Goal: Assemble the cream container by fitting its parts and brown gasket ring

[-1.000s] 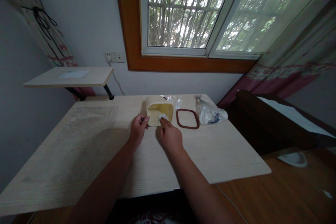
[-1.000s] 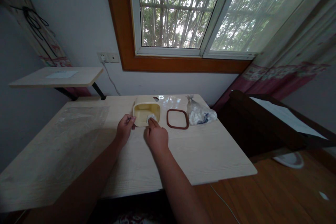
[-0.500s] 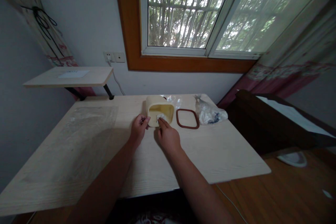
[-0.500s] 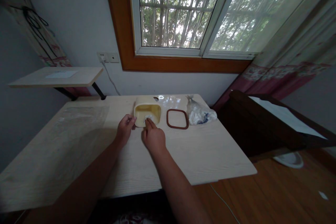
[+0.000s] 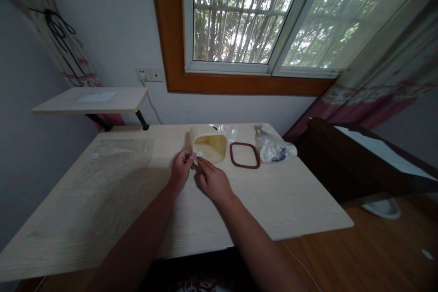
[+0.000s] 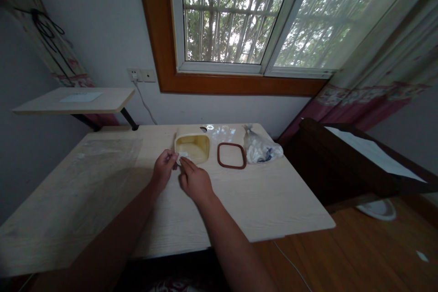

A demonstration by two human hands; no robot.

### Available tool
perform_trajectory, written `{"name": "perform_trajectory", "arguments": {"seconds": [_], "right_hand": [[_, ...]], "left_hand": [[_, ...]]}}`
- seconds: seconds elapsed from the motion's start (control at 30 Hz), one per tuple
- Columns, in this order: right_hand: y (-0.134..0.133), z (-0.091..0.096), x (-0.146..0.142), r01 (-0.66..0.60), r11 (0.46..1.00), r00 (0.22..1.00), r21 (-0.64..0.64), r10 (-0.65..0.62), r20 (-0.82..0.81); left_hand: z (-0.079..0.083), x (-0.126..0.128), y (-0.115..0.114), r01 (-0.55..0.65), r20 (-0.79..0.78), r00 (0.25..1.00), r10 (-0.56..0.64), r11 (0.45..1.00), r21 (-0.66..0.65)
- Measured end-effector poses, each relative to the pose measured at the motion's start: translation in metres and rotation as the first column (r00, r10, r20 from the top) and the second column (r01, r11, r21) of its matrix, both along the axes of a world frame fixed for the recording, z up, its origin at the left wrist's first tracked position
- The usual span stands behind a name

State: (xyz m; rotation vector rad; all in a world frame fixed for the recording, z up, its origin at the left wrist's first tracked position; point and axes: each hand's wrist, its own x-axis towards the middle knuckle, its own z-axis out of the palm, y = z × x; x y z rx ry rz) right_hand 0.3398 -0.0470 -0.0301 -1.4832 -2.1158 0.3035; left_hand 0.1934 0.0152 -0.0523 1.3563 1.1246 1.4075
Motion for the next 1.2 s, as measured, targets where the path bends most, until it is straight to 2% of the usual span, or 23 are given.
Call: {"name": "perform_trajectory", "arguments": {"seconds": [0.23, 0.43, 0.67, 0.87, 1.0, 1.2], "right_hand": [[0.001, 0.000, 0.003, -0.023, 0.999, 1.000, 0.025, 0.023, -0.001], [0.002, 0.004, 0.007, 0.099, 0.995, 0.992, 0.004, -0.099, 0.078], [0.004, 0.004, 0.011, 0.273, 0.962, 0.953, 0.003, -0.271, 0.137], [0.004, 0.002, 0.010, 0.356, 0.934, 0.916, -0.021, -0.344, 0.206], [0.003, 0.002, 0.008, 0.344, 0.938, 0.916, -0.033, -0.328, 0.231], [0.002, 0.000, 0.002, 0.248, 0.968, 0.945, -0.043, -0.232, 0.232]], "left_hand": [[-0.001, 0.000, 0.001, -0.011, -0.016, 1.000, 0.011, 1.000, 0.004], [0.000, 0.000, 0.000, -0.014, -0.010, 1.000, 0.014, 1.000, -0.002], [0.001, -0.001, 0.000, -0.019, -0.014, 1.000, 0.019, 1.000, -0.001], [-0.002, -0.001, 0.001, -0.014, -0.021, 1.000, 0.014, 1.000, 0.014], [-0.002, -0.001, 0.001, -0.011, -0.006, 1.000, 0.011, 1.000, 0.004], [-0.001, 0.000, 0.000, 0.023, -0.017, 1.000, -0.023, 1.000, 0.013]]}}
